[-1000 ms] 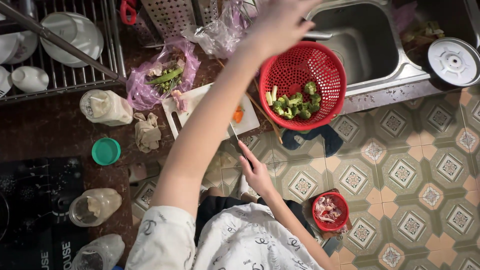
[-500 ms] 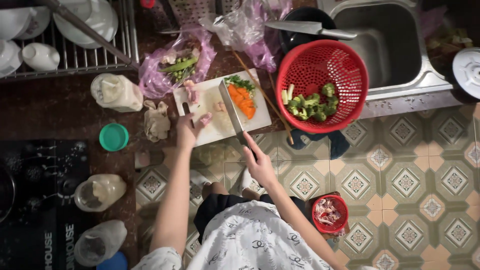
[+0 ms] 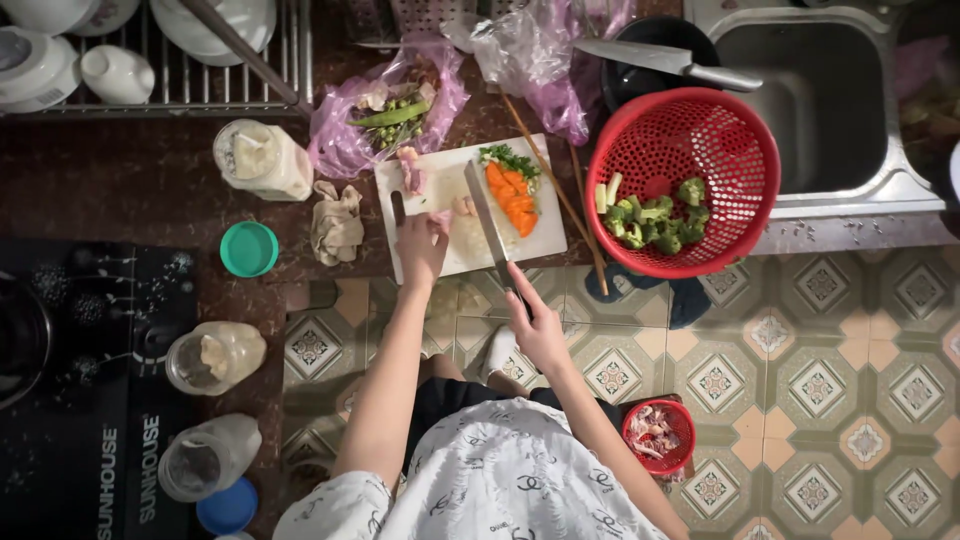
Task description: Chops meat and vegetables on a cutting board, then transfers ingredients to pots on a stove to cook.
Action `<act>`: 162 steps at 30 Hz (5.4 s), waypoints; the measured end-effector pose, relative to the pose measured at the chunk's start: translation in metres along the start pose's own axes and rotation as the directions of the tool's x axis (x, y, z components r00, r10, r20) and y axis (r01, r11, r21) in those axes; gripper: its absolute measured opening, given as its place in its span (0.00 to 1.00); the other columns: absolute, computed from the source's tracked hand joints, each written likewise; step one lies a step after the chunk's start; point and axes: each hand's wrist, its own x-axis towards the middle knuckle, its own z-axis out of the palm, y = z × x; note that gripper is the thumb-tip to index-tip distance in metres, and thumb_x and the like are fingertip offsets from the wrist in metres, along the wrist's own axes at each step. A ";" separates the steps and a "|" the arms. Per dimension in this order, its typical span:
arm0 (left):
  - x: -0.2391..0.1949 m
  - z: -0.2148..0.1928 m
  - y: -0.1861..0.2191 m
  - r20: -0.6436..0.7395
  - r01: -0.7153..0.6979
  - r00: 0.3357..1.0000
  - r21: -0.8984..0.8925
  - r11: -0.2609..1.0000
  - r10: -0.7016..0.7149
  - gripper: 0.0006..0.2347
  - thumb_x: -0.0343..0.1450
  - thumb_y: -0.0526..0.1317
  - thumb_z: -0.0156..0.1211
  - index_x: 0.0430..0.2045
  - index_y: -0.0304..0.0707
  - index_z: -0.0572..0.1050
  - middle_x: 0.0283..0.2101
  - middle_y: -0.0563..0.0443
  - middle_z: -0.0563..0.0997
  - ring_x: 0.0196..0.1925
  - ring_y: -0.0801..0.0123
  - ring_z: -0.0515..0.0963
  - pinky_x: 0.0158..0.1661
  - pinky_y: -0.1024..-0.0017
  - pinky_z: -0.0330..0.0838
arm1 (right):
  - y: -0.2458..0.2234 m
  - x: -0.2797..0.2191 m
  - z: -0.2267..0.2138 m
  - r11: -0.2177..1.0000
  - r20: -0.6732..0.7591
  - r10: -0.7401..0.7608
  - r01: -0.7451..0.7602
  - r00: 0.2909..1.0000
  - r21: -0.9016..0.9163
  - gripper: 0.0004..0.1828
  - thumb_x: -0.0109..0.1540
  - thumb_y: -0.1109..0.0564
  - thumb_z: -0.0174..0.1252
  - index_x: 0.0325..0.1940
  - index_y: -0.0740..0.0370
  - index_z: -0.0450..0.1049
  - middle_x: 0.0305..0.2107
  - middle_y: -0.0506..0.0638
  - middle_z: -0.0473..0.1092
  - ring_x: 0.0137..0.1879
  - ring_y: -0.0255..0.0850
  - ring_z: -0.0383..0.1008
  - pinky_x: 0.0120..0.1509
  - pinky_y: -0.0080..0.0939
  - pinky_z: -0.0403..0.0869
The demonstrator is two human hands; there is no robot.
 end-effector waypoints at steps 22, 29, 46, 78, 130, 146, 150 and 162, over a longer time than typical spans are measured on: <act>-0.036 -0.009 0.049 0.584 0.587 0.753 -0.805 -0.093 -0.305 0.07 0.77 0.36 0.68 0.42 0.39 0.74 0.36 0.57 0.77 0.33 0.74 0.74 0.30 0.71 0.68 | -0.166 0.204 -0.334 0.702 -0.314 -0.606 0.305 0.731 -0.644 0.11 0.69 0.61 0.59 0.56 0.59 0.78 0.38 0.57 0.79 0.40 0.43 0.80 0.45 0.40 0.75; -0.069 0.004 0.084 0.420 0.452 0.686 -0.886 -0.103 -0.594 0.04 0.76 0.35 0.61 0.42 0.40 0.75 0.41 0.55 0.79 0.40 0.71 0.78 0.37 0.69 0.74 | -0.024 0.547 -0.496 0.742 -0.359 -0.429 0.096 0.829 -0.664 0.17 0.63 0.55 0.63 0.56 0.55 0.80 0.37 0.58 0.79 0.44 0.49 0.81 0.50 0.48 0.76; -0.084 0.005 0.123 0.300 0.361 0.539 -0.927 -0.106 -0.787 0.12 0.77 0.36 0.52 0.55 0.41 0.72 0.50 0.51 0.80 0.51 0.66 0.81 0.50 0.62 0.77 | 0.023 0.620 -0.493 0.600 -0.313 -0.434 0.011 0.845 -0.800 0.18 0.62 0.46 0.63 0.38 0.67 0.79 0.38 0.68 0.74 0.46 0.63 0.76 0.53 0.59 0.74; -0.021 -0.098 0.053 0.443 0.481 0.825 -0.876 0.026 -0.351 0.16 0.73 0.34 0.57 0.55 0.33 0.67 0.46 0.43 0.80 0.40 0.59 0.84 0.38 0.60 0.84 | -0.141 0.228 -0.008 0.391 0.532 0.045 0.475 0.846 -0.788 0.34 0.72 0.39 0.51 0.75 0.61 0.56 0.55 0.68 0.73 0.61 0.60 0.74 0.62 0.55 0.71; 0.022 -0.002 0.000 0.139 -0.268 0.956 0.048 0.962 0.259 0.09 0.69 0.29 0.53 0.38 0.28 0.78 0.45 0.33 0.78 0.49 0.44 0.78 0.50 0.57 0.73 | 0.011 0.044 0.073 0.795 0.034 -0.214 0.194 0.976 -0.575 0.37 0.68 0.58 0.48 0.79 0.33 0.48 0.23 0.66 0.73 0.31 0.65 0.76 0.39 0.65 0.72; 0.016 0.016 -0.019 0.116 -0.356 0.933 0.161 0.920 0.341 0.07 0.66 0.27 0.53 0.33 0.28 0.77 0.45 0.34 0.78 0.49 0.45 0.79 0.48 0.57 0.76 | 0.014 0.061 0.072 0.853 0.014 -0.312 0.286 0.950 -0.437 0.43 0.63 0.63 0.51 0.79 0.34 0.50 0.24 0.66 0.74 0.32 0.64 0.76 0.40 0.64 0.72; 0.017 0.013 -0.017 -0.013 -0.380 0.925 -0.046 0.924 0.380 0.07 0.69 0.28 0.54 0.36 0.30 0.79 0.44 0.35 0.78 0.47 0.44 0.79 0.47 0.56 0.75 | 0.001 0.070 0.079 0.834 -0.029 -0.310 0.258 0.950 -0.488 0.40 0.66 0.62 0.51 0.79 0.33 0.52 0.27 0.68 0.73 0.34 0.67 0.75 0.41 0.66 0.71; 0.010 -0.027 0.005 0.025 -0.126 0.988 -0.451 0.884 0.154 0.19 0.64 0.27 0.67 0.50 0.25 0.75 0.38 0.43 0.82 0.36 0.65 0.83 0.38 0.66 0.78 | 0.015 0.017 0.040 0.948 -0.023 -0.129 0.117 0.991 -0.296 0.38 0.66 0.59 0.52 0.78 0.33 0.54 0.29 0.68 0.76 0.36 0.58 0.81 0.47 0.49 0.75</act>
